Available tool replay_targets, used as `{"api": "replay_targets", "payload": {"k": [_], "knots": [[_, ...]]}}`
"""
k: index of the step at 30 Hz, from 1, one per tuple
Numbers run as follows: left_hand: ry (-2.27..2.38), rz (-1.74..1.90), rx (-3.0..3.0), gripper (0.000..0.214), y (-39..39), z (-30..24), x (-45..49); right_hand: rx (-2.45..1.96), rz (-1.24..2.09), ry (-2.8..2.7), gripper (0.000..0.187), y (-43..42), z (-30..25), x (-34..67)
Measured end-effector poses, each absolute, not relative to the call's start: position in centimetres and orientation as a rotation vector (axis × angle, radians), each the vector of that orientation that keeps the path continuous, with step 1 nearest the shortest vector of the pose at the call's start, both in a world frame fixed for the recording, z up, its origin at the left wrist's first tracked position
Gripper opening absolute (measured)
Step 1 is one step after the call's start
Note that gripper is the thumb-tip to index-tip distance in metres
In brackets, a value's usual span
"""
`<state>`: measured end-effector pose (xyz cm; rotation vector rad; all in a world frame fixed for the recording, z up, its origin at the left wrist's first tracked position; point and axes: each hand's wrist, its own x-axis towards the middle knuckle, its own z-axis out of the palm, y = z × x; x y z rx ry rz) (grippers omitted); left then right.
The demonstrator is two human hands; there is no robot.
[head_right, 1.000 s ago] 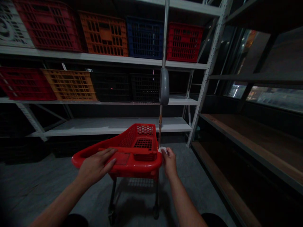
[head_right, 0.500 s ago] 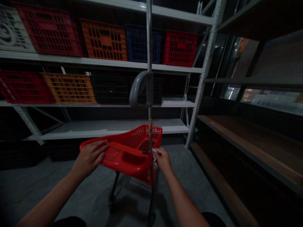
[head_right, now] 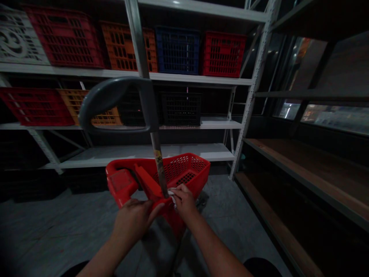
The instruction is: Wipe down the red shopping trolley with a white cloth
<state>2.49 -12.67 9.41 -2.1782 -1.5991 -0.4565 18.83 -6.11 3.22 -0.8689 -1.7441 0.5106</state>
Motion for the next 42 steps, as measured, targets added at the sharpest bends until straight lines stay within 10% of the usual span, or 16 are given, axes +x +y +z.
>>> {"api": "replay_targets", "payload": {"k": [30,42], "knots": [[-1.559,-0.499,-2.132,0.031,-10.8,10.7,-3.8,-1.149,0.465,-1.709,0.027,-0.3,0.4,17.6],[-1.721,-0.226,-2.015,0.061,-9.3,9.6,-6.4,-1.243,0.423,-1.627,0.024,1.5,-2.1,21.6]]}}
